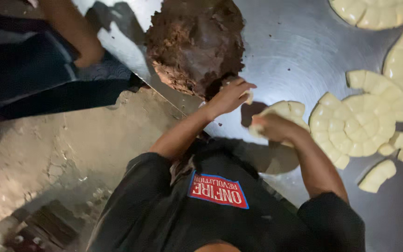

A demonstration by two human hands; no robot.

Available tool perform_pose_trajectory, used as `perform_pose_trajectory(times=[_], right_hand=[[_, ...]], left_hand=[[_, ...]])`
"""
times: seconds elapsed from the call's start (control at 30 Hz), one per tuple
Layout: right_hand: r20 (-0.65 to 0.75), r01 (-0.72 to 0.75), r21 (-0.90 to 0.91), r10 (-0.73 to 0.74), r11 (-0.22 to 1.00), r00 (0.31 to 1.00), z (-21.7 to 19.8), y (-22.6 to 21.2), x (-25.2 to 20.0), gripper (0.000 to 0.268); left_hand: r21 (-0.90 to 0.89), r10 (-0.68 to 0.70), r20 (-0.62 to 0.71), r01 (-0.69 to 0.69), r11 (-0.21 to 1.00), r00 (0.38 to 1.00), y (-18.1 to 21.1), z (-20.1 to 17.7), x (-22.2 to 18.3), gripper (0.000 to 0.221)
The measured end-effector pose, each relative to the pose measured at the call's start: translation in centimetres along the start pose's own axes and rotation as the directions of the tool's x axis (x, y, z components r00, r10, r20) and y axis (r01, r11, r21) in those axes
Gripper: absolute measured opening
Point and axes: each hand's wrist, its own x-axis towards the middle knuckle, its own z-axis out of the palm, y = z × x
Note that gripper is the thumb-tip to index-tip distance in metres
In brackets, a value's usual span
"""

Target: The person flattens pieces of white dough, adds a dark filling to the center, and folds the dough over the filling to form small round balls on a metal table.

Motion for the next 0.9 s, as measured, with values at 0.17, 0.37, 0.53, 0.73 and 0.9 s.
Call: perform_pose_trajectory(times=[0.17, 0.37, 0.53, 0.73, 0.9], right_hand=[[-0.781, 0.481, 0.187, -0.167, 0.856, 0.602, -9.4, -12.8, 1.0, 0.047], [-0.757, 0.513, 0.343, -0.092, 0.787, 0.647, -2.1, -18.3, 3.6, 0.047], [-0.766, 0.619, 0.353, -0.163, 0.701, 0.622, 7.0, -19.8, 3.1, 0.04], [-0.865, 0.627, 0.16, -0.197, 0.762, 0.461, 11.6, -24.2, 3.3, 0.036], [-0.917, 0.433, -0.342, -0.396, 0.834, 0.04, 15.0, -27.3, 5.9, 0.02]], left_hand=[[-0.68, -0.463, -0.057, 0.305, 0.667, 0.885, 3.8, -6.6, -7.5, 0.04], [-0.931, -0.527, -0.286, -0.102, 0.351, 0.801, 4.9, -9.3, -16.3, 0.036], [-0.87, -0.352, -0.264, -0.064, 0.488, 0.898, 6.9, -8.2, -21.3, 0.038], [-0.349, -0.09, -0.763, -0.29, 0.891, 0.64, 9.4, -7.5, -22.9, 0.035], [-0.224, -0.021, -0.897, -0.415, 0.882, 0.441, 9.3, -5.8, -23.2, 0.058]])
